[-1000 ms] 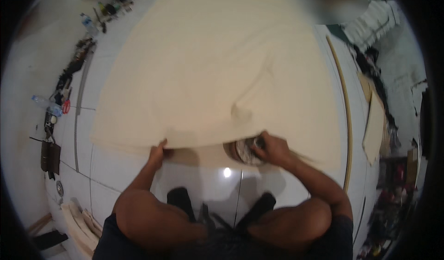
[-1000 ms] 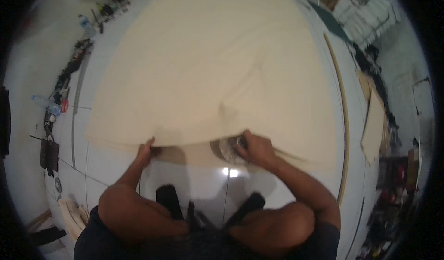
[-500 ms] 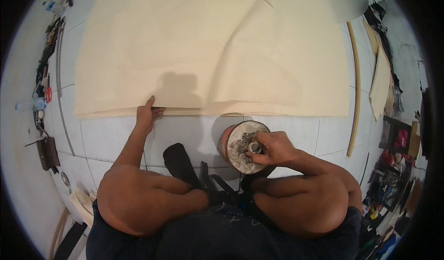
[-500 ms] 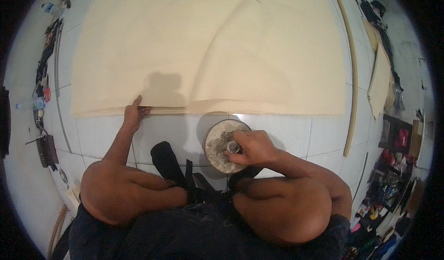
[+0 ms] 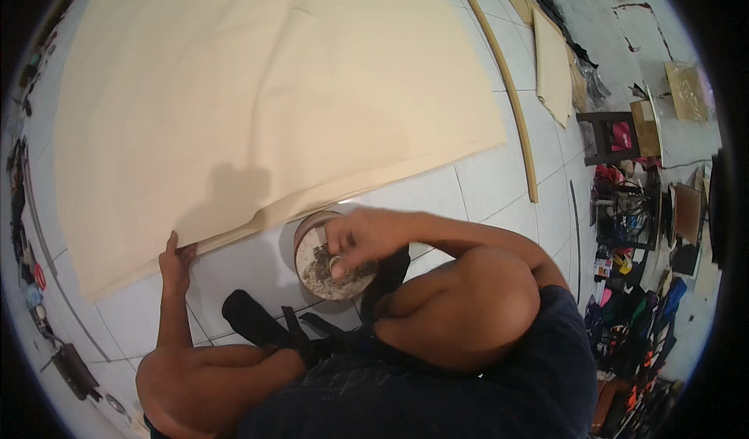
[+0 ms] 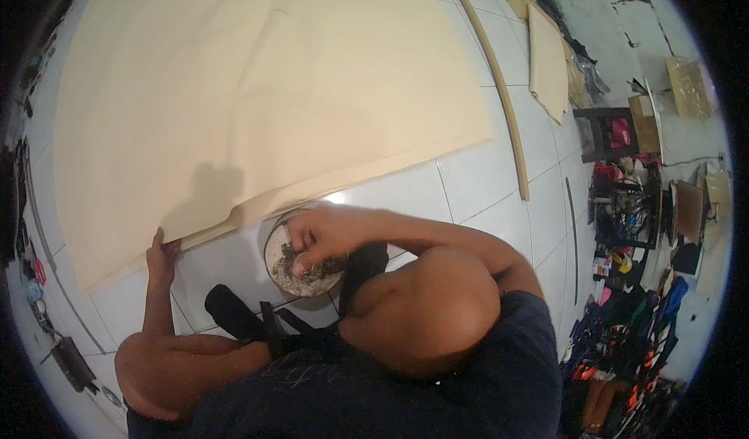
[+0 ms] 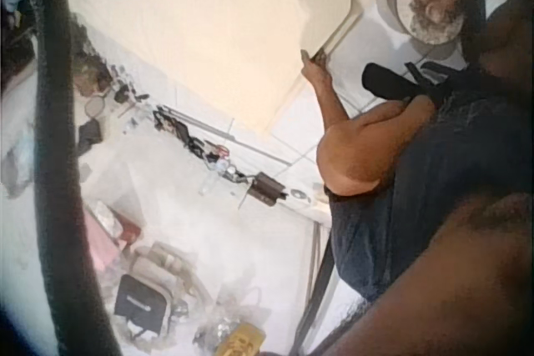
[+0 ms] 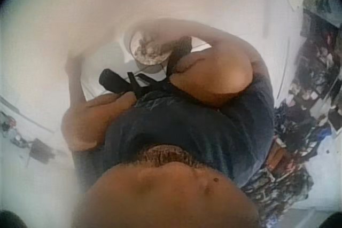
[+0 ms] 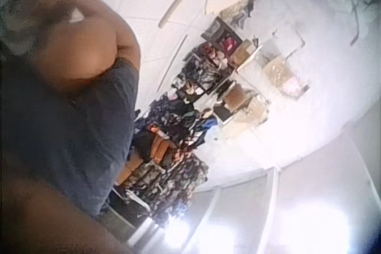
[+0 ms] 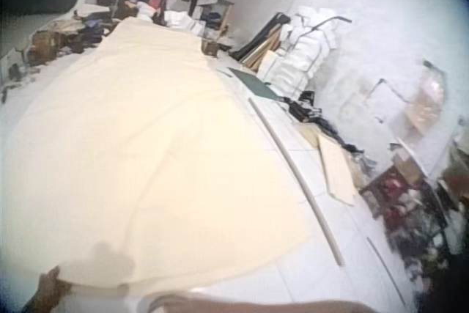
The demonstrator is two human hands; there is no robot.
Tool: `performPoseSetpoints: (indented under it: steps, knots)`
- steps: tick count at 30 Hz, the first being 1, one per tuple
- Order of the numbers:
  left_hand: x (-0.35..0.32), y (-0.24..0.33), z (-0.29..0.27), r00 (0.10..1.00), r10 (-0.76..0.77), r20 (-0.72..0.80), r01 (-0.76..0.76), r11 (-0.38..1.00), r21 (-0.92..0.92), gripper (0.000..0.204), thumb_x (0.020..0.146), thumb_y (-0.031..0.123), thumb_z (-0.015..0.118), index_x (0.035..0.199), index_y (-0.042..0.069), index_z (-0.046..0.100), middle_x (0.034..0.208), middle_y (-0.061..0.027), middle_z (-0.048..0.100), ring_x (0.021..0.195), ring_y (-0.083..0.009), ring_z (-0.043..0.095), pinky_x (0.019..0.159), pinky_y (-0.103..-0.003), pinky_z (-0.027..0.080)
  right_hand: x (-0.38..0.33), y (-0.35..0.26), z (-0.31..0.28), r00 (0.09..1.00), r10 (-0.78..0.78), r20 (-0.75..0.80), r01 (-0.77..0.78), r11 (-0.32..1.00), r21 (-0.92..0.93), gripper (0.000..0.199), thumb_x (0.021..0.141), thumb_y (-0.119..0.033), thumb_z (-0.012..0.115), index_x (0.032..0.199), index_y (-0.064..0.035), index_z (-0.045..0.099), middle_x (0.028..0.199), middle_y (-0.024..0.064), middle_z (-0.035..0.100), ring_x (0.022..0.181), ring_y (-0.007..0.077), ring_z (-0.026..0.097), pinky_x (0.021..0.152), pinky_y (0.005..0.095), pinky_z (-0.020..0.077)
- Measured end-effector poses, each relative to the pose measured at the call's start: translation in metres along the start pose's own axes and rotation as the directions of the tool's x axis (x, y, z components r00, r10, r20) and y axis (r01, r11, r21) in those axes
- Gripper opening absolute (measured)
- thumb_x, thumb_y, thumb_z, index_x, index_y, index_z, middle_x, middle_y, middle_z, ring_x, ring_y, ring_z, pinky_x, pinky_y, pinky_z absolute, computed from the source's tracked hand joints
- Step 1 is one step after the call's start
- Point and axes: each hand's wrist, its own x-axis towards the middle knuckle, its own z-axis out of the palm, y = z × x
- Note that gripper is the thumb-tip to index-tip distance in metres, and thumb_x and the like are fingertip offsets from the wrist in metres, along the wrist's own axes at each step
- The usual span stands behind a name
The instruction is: The person spreads a large piece of off-white fabric on the floor, uses a wooden stick to measure and mark a line, and then cuts the fabric along the line with scissors. The person repeats the process to cut another section.
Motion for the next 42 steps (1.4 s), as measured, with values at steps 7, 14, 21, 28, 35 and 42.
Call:
performPoseSetpoints:
  steps: [7,14,21,28,35,42]
  knots:
    - [0.007,0.000,-0.008,0.998,-0.022,0.062,0.025,0.999,-0.044,0.050,0.092,0.041,0.059,0.116,-0.003,0.056,0.109,-0.0111,0.063,0.096,-0.0221,0.061,0.090,-0.034,0.048,-0.076,0.195,-0.110,0.180,0.746,-0.641,0.097,0.635,0.766,0.034,0.087,-0.032,0.069,0.103,-0.0039,0.056,0.086,0.0043,0.054,0.071,0.0161,0.057,0.057,0.0289,0.0488]
    - [0.045,-0.003,-0.120,0.997,0.045,-0.068,-0.064,0.946,-0.317,0.040,0.096,0.034,0.055,0.117,0.000,0.055,0.110,-0.0103,0.061,0.101,-0.0222,0.059,0.091,-0.033,0.049,-0.100,0.289,-0.144,-0.095,0.896,-0.434,0.488,0.422,0.764,0.045,0.081,-0.018,0.073,0.113,0.0072,0.053,0.096,0.0159,0.058,0.066,0.0235,0.056,0.058,0.0369,0.0505]
    - [0.069,0.014,-0.148,0.925,0.178,-0.337,-0.255,0.946,-0.200,0.028,0.098,0.021,0.051,0.113,-0.003,0.057,0.106,-0.0105,0.063,0.096,-0.0195,0.061,0.087,-0.033,0.052,-0.101,0.287,-0.203,-0.170,0.515,-0.840,0.030,0.855,0.517,0.043,0.081,-0.030,0.067,0.104,0.0053,0.060,0.092,0.0176,0.064,0.069,0.0247,0.063,0.052,0.0360,0.0485]
    - [0.106,0.289,-0.247,0.795,0.562,-0.229,-0.600,0.786,-0.151,0.035,0.100,0.023,0.046,0.119,-0.005,0.054,0.114,-0.0127,0.062,0.103,-0.0218,0.059,0.090,-0.035,0.048,-0.106,0.025,-0.458,-0.118,-0.331,-0.936,-0.420,0.871,-0.255,0.052,0.082,-0.043,0.062,0.100,0.0061,0.062,0.096,0.0244,0.067,0.088,0.0390,0.065,0.075,0.0464,0.0508]
    - [0.032,0.276,-0.303,0.515,0.810,-0.280,-0.819,0.562,0.117,0.041,0.099,0.024,0.046,0.128,-0.006,0.049,0.128,-0.0180,0.054,0.113,-0.0259,0.055,0.105,-0.039,0.038,-0.206,-0.023,-0.392,-0.375,-0.162,-0.913,0.347,0.889,-0.301,0.042,0.089,-0.039,0.054,0.100,-0.0007,0.065,0.086,0.0145,0.065,0.083,0.0240,0.062,0.074,0.0397,0.0474]
    - [0.078,-0.002,-0.138,0.923,0.236,-0.303,-0.331,0.889,-0.316,0.032,0.099,0.024,0.052,0.118,-0.001,0.054,0.111,-0.0129,0.062,0.105,-0.0196,0.057,0.090,-0.033,0.049,-0.174,0.294,-0.214,-0.365,0.566,-0.739,0.296,0.823,0.485,0.050,0.091,-0.036,0.061,0.115,0.0074,0.056,0.101,0.0179,0.065,0.091,0.0267,0.063,0.075,0.0373,0.0504]
